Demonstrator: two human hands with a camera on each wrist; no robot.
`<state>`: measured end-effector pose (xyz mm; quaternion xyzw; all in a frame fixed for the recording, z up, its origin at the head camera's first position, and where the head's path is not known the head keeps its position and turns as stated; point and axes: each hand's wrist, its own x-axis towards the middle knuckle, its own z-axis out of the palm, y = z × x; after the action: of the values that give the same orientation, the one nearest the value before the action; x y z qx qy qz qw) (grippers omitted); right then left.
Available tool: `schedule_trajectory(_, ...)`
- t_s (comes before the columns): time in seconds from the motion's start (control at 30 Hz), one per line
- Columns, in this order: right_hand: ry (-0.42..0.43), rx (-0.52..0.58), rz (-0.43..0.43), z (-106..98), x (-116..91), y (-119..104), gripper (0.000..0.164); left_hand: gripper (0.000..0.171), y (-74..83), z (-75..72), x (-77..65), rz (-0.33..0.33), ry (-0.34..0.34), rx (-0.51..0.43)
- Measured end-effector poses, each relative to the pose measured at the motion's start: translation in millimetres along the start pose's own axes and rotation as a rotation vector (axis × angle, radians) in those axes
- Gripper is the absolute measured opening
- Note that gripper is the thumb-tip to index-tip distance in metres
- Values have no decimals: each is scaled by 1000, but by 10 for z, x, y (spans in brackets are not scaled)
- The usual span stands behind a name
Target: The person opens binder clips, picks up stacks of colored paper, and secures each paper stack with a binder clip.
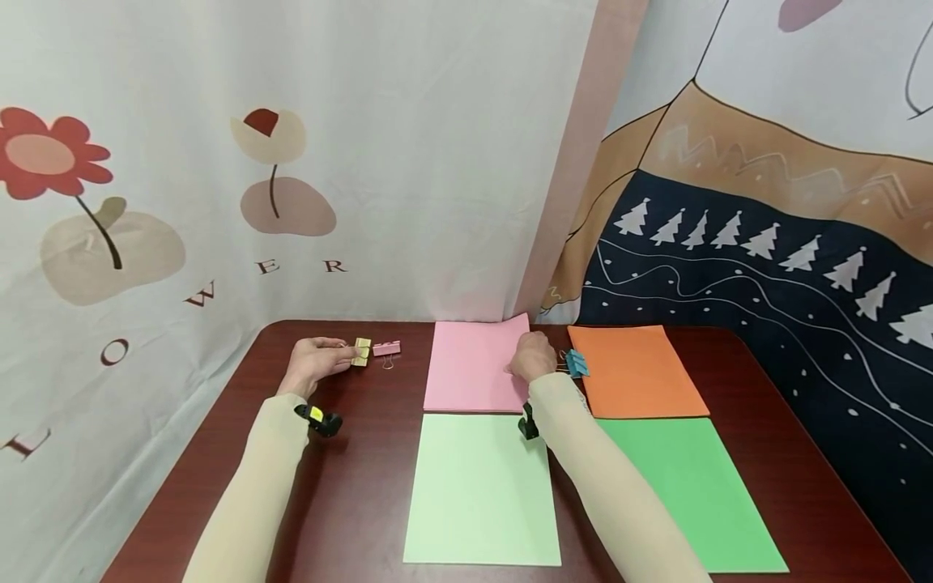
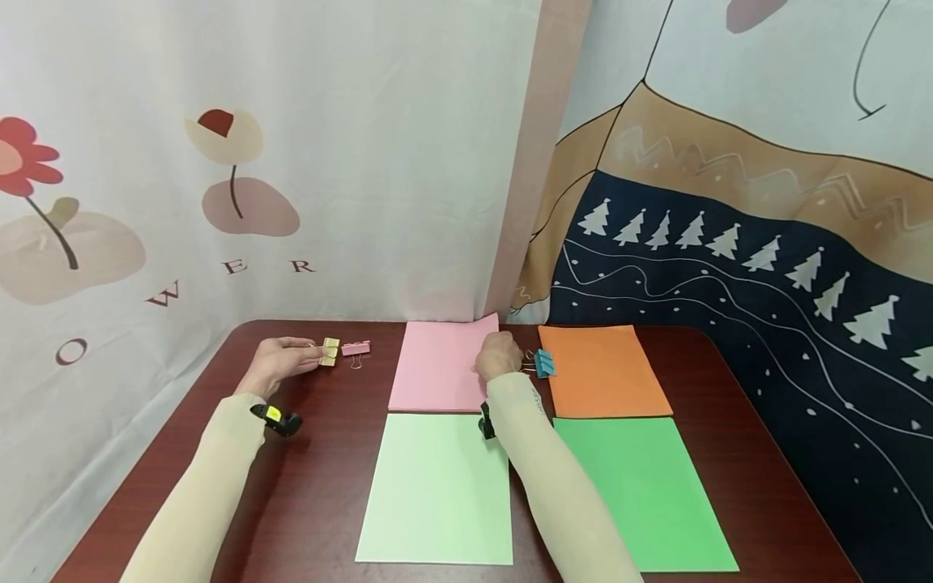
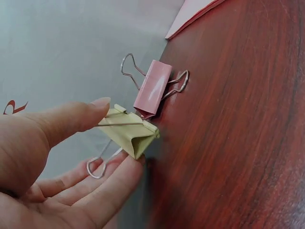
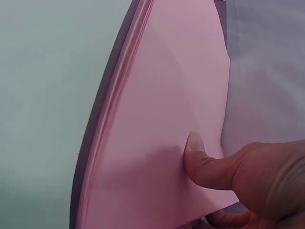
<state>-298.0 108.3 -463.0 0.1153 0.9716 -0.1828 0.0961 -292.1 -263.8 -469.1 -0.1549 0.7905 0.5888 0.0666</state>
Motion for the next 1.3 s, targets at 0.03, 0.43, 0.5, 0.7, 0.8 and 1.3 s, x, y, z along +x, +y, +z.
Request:
schedule_trajectory(0.03,-2,33,5,6,-10,0,55,70,8,-8,-10,-6,-3,2)
schedule_trajectory(0.43,12,233,2,-7,-40,138,50,70,5,-84,-111,2,-64,42)
schedule_trajectory(0.5,22,264,-27,-3,-54,174,46,70,-6,-99,-138,11,-67,43)
schedule_trajectory(0.7,42,342,-93,15,-97,266,28,68,-69,-121,-224,44,-66,-9)
schedule_trajectory(0.8,45,387,-106,15,-120,286,25,67,-104,-110,-271,64,-73,-45)
schedule_trajectory(1.3,-41,648,-33,62,-101,324,36,58,-80,163,-416,123,-47,-102)
